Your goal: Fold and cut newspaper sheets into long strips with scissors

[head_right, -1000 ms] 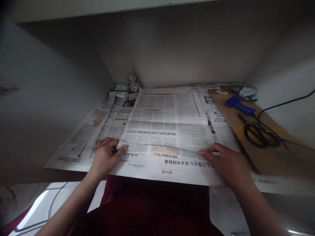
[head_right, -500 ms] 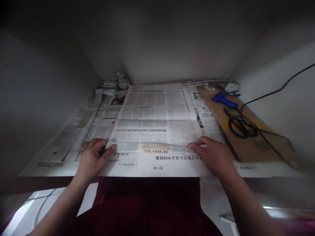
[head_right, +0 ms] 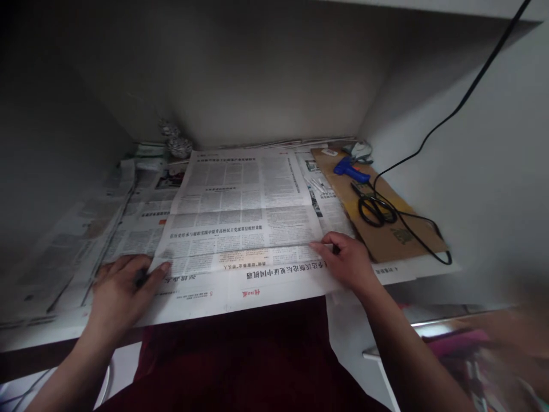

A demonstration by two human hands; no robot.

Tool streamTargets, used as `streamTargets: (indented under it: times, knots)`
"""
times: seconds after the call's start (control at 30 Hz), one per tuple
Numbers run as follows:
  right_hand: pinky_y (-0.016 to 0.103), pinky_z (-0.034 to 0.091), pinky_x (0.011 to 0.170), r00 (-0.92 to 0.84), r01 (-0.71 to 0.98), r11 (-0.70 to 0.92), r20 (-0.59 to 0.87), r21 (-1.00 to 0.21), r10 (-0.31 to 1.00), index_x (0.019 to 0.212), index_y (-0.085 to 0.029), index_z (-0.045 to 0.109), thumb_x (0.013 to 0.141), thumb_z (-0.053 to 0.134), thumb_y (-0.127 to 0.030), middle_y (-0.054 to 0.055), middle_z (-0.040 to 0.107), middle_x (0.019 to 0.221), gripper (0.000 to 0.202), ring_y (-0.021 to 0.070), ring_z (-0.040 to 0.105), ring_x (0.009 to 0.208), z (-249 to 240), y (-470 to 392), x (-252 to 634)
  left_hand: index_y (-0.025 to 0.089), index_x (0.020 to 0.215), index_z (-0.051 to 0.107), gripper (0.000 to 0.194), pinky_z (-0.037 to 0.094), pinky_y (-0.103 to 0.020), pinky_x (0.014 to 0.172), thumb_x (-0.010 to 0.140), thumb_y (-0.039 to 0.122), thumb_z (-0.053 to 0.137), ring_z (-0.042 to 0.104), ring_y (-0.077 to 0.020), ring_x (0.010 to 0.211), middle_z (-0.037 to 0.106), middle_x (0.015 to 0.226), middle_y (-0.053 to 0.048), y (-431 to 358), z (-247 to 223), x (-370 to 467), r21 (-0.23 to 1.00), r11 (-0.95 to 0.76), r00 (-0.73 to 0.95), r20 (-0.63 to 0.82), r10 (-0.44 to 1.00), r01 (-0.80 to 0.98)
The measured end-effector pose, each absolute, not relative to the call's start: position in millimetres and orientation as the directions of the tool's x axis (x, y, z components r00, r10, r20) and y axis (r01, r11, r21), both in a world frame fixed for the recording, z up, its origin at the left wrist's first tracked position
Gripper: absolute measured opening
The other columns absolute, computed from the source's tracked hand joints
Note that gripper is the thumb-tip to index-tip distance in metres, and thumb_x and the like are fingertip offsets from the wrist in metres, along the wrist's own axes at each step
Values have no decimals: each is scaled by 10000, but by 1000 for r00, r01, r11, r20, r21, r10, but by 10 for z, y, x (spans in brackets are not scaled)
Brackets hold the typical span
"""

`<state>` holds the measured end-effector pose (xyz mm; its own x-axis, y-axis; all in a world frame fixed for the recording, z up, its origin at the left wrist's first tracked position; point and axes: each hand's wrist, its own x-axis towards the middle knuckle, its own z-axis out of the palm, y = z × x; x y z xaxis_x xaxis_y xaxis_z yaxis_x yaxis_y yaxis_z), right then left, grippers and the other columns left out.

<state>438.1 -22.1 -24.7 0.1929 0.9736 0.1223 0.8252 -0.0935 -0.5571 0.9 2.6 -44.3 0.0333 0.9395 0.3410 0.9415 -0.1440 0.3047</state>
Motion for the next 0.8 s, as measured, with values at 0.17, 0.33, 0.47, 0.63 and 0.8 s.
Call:
streamTargets:
  times: [0.17,0.33,0.47,0.63,0.8]
  knots:
    - [342,414,672,97,939,-20,209,-342,973,759,-228,662,920,561,-596,41,601,701,414,220,582,668,-326,-187,4330,261,716,480,300,431,-500,890,906,490,522,584,-292,825,609,802,-66,37,-439,-26,368,-178,43,345,938,913]
    - [345,405,667,34,969,21,215,-248,976,791,-219,659,956,512,-584,60,596,713,427,235,584,677,-321,-170,4295,261,687,480,337,429,-464,832,902,517,524,566,-272,782,580,771,-52,44,-382,-52,419,-161,33,296,955,894]
    - [345,401,674,17,979,23,197,-200,980,814,-215,657,972,499,-566,74,607,729,416,244,591,696,-296,-178,4274,260,666,509,379,437,-449,793,921,540,513,566,-269,778,591,768,-63,54,-348,-40,468,-118,-1,247,969,876]
    - [332,381,660,10,982,28,195,-188,981,793,-217,634,982,495,-551,59,586,698,408,231,570,673,-292,-182,4271,256,728,617,297,434,-498,908,899,495,573,610,-292,883,667,877,-87,44,-374,-37,473,-138,-11,298,954,870]
    - [336,385,669,9,981,24,168,-191,986,813,-214,641,982,477,-558,71,596,727,416,246,585,699,-282,-184,4296,246,626,497,354,440,-457,863,867,484,600,597,-260,824,621,769,-52,56,-364,-49,482,-132,1,264,965,866]
